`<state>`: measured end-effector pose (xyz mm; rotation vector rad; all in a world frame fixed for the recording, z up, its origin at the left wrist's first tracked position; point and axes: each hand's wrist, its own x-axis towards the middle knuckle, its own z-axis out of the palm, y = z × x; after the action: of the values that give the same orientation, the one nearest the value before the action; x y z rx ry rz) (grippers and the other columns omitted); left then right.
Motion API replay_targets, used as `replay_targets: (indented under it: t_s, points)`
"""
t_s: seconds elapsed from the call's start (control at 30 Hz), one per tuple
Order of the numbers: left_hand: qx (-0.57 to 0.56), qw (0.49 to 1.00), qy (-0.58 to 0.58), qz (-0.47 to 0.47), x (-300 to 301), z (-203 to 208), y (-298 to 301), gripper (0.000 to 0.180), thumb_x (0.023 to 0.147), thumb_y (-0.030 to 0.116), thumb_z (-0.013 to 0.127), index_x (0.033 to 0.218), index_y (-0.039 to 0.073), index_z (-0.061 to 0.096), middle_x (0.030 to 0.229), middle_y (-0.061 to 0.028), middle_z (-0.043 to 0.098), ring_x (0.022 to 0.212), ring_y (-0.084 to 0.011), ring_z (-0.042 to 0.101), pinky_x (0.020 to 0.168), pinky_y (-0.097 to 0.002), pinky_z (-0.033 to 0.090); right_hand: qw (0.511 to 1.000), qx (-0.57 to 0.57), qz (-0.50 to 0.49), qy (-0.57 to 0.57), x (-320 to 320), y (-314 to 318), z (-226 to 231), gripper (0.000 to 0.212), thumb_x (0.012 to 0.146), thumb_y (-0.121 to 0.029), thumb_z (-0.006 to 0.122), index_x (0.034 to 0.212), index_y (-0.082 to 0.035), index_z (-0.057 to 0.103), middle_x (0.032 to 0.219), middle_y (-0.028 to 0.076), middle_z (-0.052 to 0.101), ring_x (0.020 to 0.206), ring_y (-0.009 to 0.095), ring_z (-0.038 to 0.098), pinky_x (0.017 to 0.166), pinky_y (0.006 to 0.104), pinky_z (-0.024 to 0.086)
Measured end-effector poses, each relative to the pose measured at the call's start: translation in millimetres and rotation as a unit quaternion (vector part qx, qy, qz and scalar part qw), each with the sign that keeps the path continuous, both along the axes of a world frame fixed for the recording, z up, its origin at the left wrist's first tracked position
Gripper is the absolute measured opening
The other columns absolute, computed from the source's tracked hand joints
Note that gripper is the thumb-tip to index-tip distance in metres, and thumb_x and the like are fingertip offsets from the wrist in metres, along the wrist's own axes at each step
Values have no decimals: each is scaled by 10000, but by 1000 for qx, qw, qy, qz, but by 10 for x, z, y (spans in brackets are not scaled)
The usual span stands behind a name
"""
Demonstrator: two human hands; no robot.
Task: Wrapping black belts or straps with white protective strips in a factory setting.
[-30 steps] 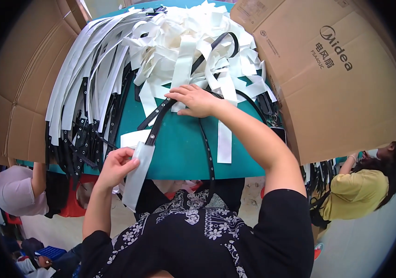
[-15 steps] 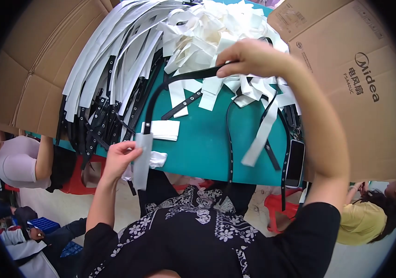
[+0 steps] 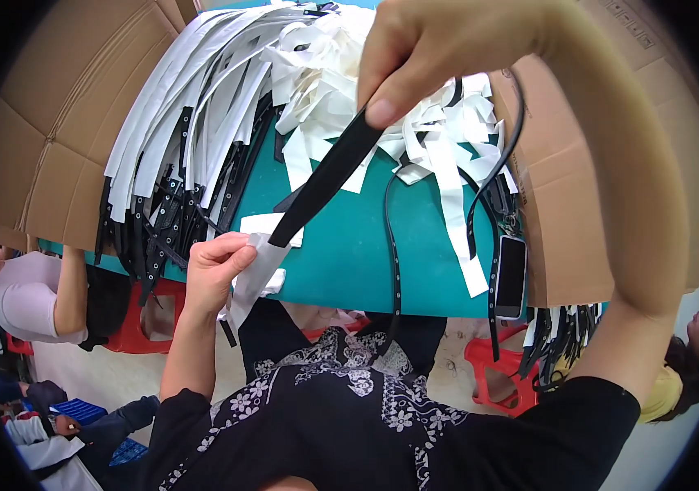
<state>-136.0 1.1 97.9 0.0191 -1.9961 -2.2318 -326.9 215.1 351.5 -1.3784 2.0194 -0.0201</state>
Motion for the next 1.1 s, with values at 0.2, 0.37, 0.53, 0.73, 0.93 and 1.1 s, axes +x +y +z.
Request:
replay_targets:
  t_s: [0.2,0.37,0.53,0.73,0.93,1.1]
  points:
    - [-10,999,6,51,-14,522,281,141,822,71,668,919,-30,677,793,-58,664,673,-80,592,609,-200,473,995,-30,83,44,291,-362,-824,286,834,-240,586,884,39,627,725,103,627,644,215,571,617,326,453]
    - [-171,977,38,124,-8,425,359,142,901,130,568,880,-3,527,704,-51,607,614,-64,549,555,-221,430,990,-64,-1,-128,455,-522,-1174,382,727,-119,552,1094,-12,551,765,116,647,709,228,616,664,325,472]
    - [-231,943,63,232,147,149,67,139,929,135,525,884,7,493,716,-19,545,626,-42,485,538,-200,389,988,-99,-109,47,42,54,-1132,370,751,-112,559,1108,-46,489,724,68,597,661,158,572,619,305,445]
    - [-225,938,58,258,217,7,-18,130,930,130,525,876,19,483,689,17,499,594,-23,424,511,-177,345,925,-321,-86,184,38,371,-998,199,862,-156,594,1039,-88,655,847,73,635,730,165,585,654,287,452]
    - [-138,964,65,217,291,63,29,103,924,105,531,872,21,499,705,27,515,638,-13,463,562,-166,360,977,-116,16,179,268,-34,-385,182,881,-210,572,922,-59,664,669,66,597,596,160,584,558,278,455]
    - [-98,984,46,145,301,122,-39,95,900,98,568,869,11,547,745,10,564,667,-23,509,601,-166,394,994,-32,72,79,53,-122,-101,249,909,-218,530,827,-13,646,596,50,584,525,127,569,526,256,464]
